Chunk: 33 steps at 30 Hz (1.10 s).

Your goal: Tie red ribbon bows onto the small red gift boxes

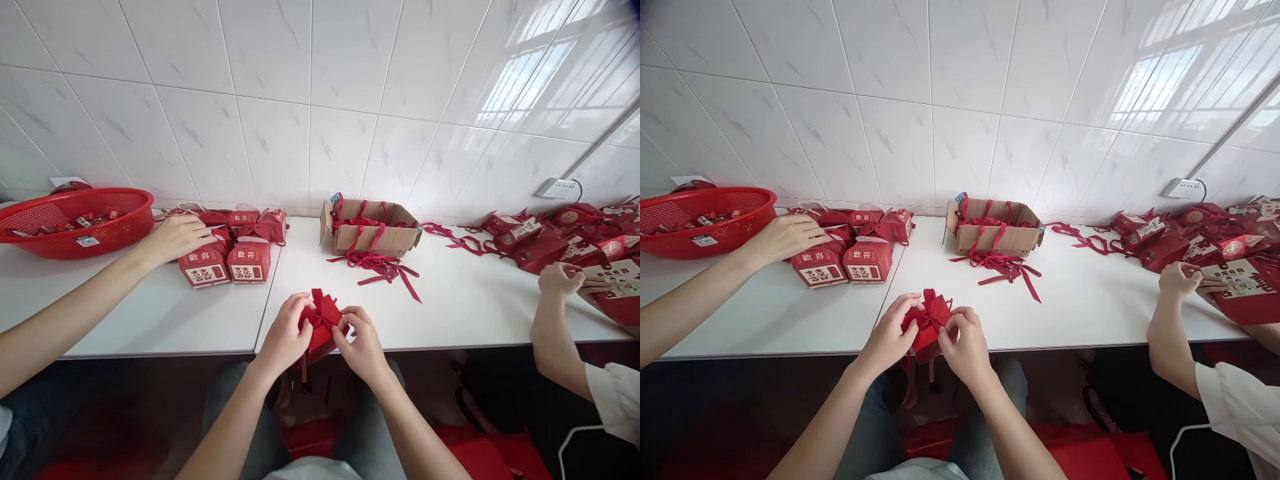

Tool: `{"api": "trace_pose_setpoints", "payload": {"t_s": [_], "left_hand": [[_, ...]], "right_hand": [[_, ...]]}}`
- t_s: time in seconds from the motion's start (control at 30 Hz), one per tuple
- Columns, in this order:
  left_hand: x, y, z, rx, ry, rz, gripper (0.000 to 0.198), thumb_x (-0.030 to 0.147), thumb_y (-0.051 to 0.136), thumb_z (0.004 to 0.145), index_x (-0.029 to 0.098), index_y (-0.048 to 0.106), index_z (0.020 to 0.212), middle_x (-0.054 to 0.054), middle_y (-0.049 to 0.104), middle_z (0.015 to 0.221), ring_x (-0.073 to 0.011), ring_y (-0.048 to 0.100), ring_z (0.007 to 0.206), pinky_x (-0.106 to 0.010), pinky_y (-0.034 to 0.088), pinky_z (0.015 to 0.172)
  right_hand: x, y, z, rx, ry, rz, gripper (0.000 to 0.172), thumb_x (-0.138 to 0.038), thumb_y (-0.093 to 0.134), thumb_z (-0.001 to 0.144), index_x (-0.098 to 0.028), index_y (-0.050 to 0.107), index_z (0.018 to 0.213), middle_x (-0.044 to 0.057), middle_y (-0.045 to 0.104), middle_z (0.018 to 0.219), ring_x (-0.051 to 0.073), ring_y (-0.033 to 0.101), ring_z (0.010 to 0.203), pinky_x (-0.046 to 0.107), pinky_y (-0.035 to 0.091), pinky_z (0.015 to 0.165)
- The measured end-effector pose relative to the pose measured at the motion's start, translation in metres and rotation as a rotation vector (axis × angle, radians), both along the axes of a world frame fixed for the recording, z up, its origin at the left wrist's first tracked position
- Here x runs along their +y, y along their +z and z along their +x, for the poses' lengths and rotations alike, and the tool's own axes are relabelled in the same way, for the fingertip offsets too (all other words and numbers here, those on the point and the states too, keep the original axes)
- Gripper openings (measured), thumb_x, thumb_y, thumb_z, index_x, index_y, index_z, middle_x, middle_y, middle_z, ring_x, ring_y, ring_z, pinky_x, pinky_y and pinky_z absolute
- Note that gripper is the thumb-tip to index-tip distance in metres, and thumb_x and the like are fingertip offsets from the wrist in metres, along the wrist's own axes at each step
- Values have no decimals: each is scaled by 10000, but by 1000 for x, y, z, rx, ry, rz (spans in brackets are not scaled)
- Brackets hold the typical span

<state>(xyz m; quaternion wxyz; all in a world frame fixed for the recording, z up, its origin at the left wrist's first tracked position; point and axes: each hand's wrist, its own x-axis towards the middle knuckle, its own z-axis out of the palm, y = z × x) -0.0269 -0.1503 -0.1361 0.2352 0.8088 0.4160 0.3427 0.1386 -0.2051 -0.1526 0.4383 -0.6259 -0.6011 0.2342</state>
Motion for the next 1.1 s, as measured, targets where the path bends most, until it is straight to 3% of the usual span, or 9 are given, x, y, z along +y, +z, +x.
{"api": "trace_pose_setpoints", "payload": {"t_s": [0.2, 0.4, 0.7, 1.1], "left_hand": [[-10, -7, 18, -54, 90, 12, 119, 287, 549, 814, 204, 524, 896, -73, 576, 1014, -230, 556, 1015, -399, 481, 883], [-7, -19, 22, -54, 110, 67, 56, 242, 493, 853, 200, 528, 842, -79, 555, 1040, -229, 530, 1063, -408, 454, 921], [-6, -22, 25, -103, 151, 22, 76, 206, 464, 857, 197, 511, 797, -86, 525, 1044, -237, 516, 1053, -429, 442, 915], [1, -20, 21, -97, 79, -22, 90, 215, 438, 877, 200, 496, 811, -81, 510, 1059, -227, 503, 1080, -416, 426, 938]], "right_hand": [[5, 7, 6, 105, 0, -27, 147, -234, 544, 745, -190, 496, 613, 85, 573, 983, 198, 593, 844, 317, 475, 656], [6, 6, 11, 144, 19, -64, 119, -215, 568, 709, -189, 542, 596, 79, 599, 1010, 189, 608, 810, 315, 487, 652], [1, 3, 10, 253, 46, -69, 103, -193, 582, 694, -190, 567, 591, 101, 590, 1090, 241, 589, 1022, 314, 536, 721], [-4, 6, 19, 353, 149, -109, 113, -138, 562, 672, -178, 518, 576, 94, 569, 1212, 241, 576, 1077, 357, 519, 826]]}}
